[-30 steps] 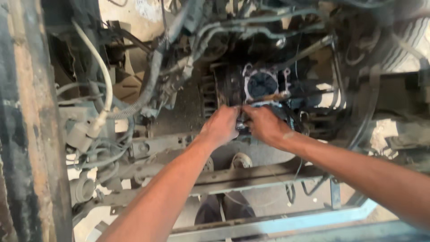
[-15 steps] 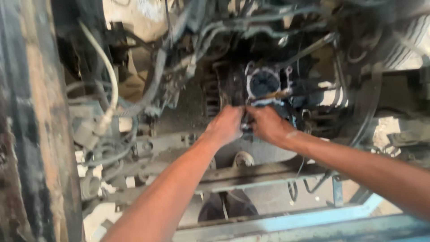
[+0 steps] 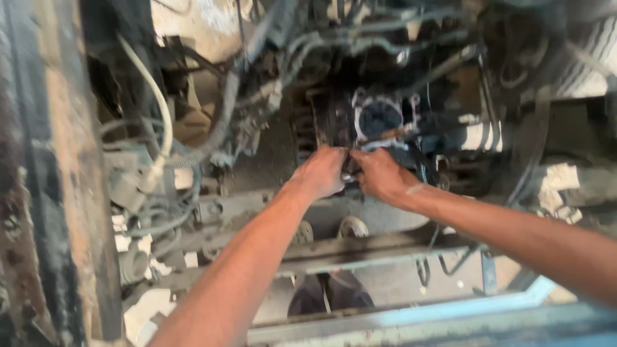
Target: The person works under a vehicle, using both hands to manipulate hoses and components within the engine bay. They repeatedly reach into a confined area, adjusting and pulling at parts near the engine block and exhaust system.
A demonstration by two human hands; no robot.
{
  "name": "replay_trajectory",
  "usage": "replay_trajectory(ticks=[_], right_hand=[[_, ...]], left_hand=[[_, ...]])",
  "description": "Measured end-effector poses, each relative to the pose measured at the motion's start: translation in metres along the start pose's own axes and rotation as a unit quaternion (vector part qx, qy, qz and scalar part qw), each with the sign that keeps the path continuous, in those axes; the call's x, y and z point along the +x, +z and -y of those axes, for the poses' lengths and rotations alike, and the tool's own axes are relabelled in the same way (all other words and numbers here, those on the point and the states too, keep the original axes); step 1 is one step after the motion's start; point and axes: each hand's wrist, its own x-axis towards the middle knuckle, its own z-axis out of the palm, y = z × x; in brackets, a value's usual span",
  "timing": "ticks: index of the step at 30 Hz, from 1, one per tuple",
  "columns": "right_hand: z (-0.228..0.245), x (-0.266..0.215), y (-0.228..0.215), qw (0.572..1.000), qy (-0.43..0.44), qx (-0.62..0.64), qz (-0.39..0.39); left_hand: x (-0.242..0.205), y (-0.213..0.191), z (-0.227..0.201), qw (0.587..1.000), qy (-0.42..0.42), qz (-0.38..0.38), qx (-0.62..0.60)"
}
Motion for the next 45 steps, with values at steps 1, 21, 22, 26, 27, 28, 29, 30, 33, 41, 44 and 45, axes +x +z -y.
replay_trajectory(ticks=[1, 21, 22, 26, 27, 28, 29, 30, 33, 41, 44, 45], right_hand=[[-0.002, -0.005, 0.006, 1.0, 0.015, -0.012, 0.003], [-0.008, -0.008, -0.019, 0.999, 0.02, 0.048, 0.011], [-0.004, -0.007, -0.014, 0.998, 0.012, 0.065, 0.007], [-0.009, -0.004, -0.009, 0.997, -0.031, 0.037, -0.053], [-0.011, -0.005, -0.008, 0.998, -0.047, 0.021, -0.047], [-0.014, -0.005, -0.011, 0.997, -0.061, 0.0, -0.045], [-0.013, -0.01, -0.011, 0.999, -0.033, 0.007, -0.01], [-0.008, -0.012, -0.012, 1.0, -0.009, 0.013, 0.018], [0.002, -0.009, -0.019, 0.998, 0.029, 0.017, 0.054], [0.002, -0.008, -0.021, 1.0, 0.011, 0.027, 0.01], [0.006, -0.013, -0.025, 0.998, 0.046, 0.024, 0.029], [0.006, -0.016, -0.026, 0.998, 0.059, 0.032, 0.02]], left_hand=[[-0.003, 0.008, 0.002, 1.0, -0.009, 0.026, 0.001], [-0.003, 0.011, -0.02, 0.998, 0.0, -0.039, -0.056], [-0.009, 0.003, -0.02, 0.999, -0.012, -0.019, -0.044], [-0.004, -0.008, -0.029, 0.997, 0.01, -0.077, -0.011], [-0.005, -0.006, -0.027, 0.997, 0.003, -0.071, -0.024], [-0.003, -0.003, -0.026, 0.997, 0.002, -0.068, -0.036], [-0.009, 0.004, -0.027, 0.993, 0.031, -0.102, -0.052], [-0.017, 0.008, -0.027, 0.986, 0.063, -0.14, -0.063], [-0.014, 0.001, -0.028, 0.996, 0.0, -0.063, -0.057], [-0.009, 0.008, -0.028, 0.994, -0.021, -0.095, -0.049], [-0.01, 0.006, -0.036, 0.996, -0.028, -0.077, -0.039], [-0.007, 0.004, -0.041, 0.997, -0.044, -0.047, -0.032]])
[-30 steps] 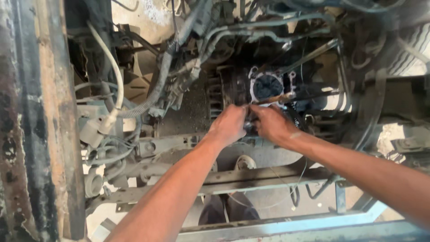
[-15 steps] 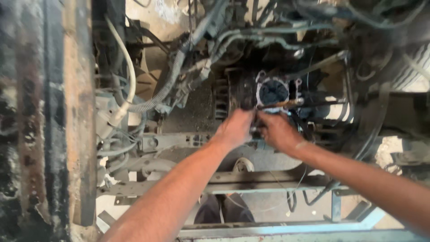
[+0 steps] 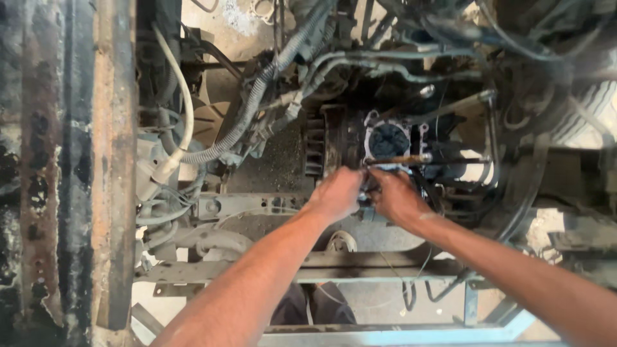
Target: The person works under a vehicle, using both hands to manipulate hoses and components within the engine bay. They repeatedly reach into a confined area, adjusting and pulling at parts near the engine block and exhaust system.
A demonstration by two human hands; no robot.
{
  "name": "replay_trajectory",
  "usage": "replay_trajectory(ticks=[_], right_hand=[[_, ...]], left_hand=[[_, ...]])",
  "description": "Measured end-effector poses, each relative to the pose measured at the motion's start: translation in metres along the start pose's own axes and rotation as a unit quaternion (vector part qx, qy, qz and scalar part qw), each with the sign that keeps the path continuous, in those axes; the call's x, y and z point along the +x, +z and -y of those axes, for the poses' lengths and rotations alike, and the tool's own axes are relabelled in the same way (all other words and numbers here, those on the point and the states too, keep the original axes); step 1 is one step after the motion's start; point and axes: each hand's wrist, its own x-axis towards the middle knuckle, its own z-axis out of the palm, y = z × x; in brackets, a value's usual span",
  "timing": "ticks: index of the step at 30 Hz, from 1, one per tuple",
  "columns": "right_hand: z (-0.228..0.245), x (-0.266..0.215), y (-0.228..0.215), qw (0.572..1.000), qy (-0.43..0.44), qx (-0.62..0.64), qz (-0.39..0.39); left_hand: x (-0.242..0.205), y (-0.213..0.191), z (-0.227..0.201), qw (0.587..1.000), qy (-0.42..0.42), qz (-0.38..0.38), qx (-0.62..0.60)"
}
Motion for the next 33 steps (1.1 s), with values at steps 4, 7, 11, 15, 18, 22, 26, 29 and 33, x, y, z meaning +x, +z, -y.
replay_trajectory(ticks=[4, 7, 11, 15, 18, 22, 26, 29, 33], right_hand=[[-0.006, 0.007, 0.008, 0.991, -0.104, -0.028, -0.075], [-0.02, 0.004, 0.011, 0.994, -0.093, 0.004, -0.056], [-0.027, 0.0, 0.015, 0.998, -0.053, -0.009, -0.035], [-0.026, 0.002, 0.019, 0.997, -0.017, -0.003, -0.074], [-0.031, 0.001, 0.017, 0.998, 0.029, -0.024, -0.059], [-0.028, 0.007, 0.02, 0.995, 0.028, -0.058, -0.078], [-0.039, 0.009, 0.02, 0.995, -0.007, -0.03, -0.094], [-0.042, 0.012, 0.023, 0.991, -0.045, -0.05, -0.114], [-0.045, 0.012, 0.025, 0.989, -0.03, -0.06, -0.134]], left_hand=[[0.004, -0.011, 0.003, 1.0, 0.012, -0.004, -0.012], [0.005, -0.008, 0.003, 1.0, 0.002, 0.02, 0.0], [-0.005, -0.003, -0.007, 0.999, 0.026, 0.008, -0.029], [0.0, -0.005, -0.009, 1.0, 0.005, -0.01, -0.03], [0.003, -0.002, -0.011, 1.0, -0.008, 0.003, -0.03], [0.007, -0.014, -0.011, 1.0, -0.002, 0.001, -0.022], [0.018, -0.014, -0.007, 0.999, 0.019, 0.028, -0.005], [0.021, -0.012, 0.0, 0.997, 0.07, 0.017, -0.005], [0.023, -0.006, 0.006, 0.995, 0.095, 0.012, -0.015]])
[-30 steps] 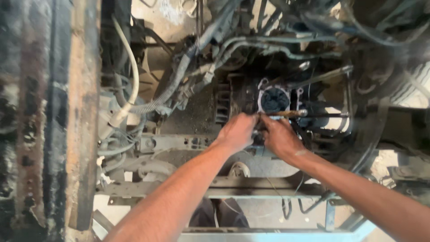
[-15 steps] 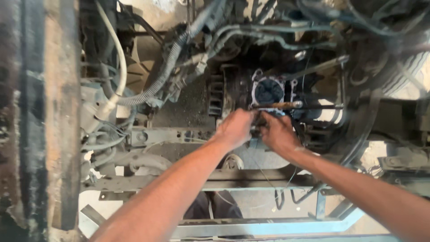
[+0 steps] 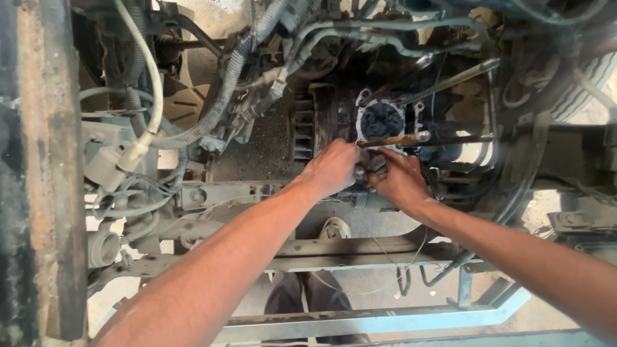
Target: The person works under a vehicle, using both hands to manipulate hoses and components within the engine bay. They repeatedly reach into a confined area, adjusting and pulling at parts near the engine block and exhaust system.
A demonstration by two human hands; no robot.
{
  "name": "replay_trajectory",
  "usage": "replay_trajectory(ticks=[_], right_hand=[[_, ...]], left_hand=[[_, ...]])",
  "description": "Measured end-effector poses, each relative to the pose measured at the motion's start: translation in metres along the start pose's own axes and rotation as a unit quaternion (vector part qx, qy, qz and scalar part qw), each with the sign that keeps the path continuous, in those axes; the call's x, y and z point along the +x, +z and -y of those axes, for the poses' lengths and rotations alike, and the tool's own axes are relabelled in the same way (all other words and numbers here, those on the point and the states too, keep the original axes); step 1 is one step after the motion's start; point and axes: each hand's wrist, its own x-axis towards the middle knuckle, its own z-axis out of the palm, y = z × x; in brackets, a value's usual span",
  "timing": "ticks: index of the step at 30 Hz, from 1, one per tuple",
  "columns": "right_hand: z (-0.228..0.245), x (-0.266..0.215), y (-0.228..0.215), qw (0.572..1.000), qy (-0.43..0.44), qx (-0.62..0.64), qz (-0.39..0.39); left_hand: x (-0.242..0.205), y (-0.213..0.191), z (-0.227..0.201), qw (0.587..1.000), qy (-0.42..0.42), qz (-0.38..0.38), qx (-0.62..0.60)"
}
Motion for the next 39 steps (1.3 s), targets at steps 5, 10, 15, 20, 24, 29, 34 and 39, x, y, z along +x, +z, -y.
replay_trajectory(ticks=[5, 10, 15, 20, 24, 29, 34, 39], right_hand=[[0.014, -0.003, 0.0, 0.981, 0.077, 0.149, 0.102], [0.016, 0.005, -0.011, 0.996, -0.015, 0.089, 0.023], [0.027, -0.005, -0.02, 0.992, 0.013, 0.085, 0.091], [0.039, -0.008, -0.031, 0.99, 0.067, 0.06, 0.111], [0.031, 0.003, -0.021, 0.992, 0.077, 0.017, 0.101], [0.023, 0.008, -0.011, 0.997, 0.063, 0.005, 0.042], [0.022, -0.001, 0.0, 0.998, 0.016, 0.03, -0.057], [0.037, 0.004, 0.004, 0.989, 0.091, 0.116, 0.029]], left_hand=[[-0.017, -0.003, 0.001, 1.0, -0.029, 0.009, 0.006], [-0.006, -0.006, -0.004, 0.999, 0.011, -0.04, -0.005], [-0.012, 0.0, -0.008, 0.998, -0.062, 0.025, -0.014], [-0.011, -0.002, -0.014, 0.994, -0.09, 0.053, 0.036], [-0.003, -0.004, -0.003, 0.995, -0.054, 0.07, 0.04], [0.011, -0.019, -0.005, 0.998, -0.037, 0.034, 0.049], [0.016, -0.025, -0.011, 0.997, -0.012, 0.027, 0.074], [0.007, -0.03, -0.001, 0.994, -0.009, 0.041, 0.099]])
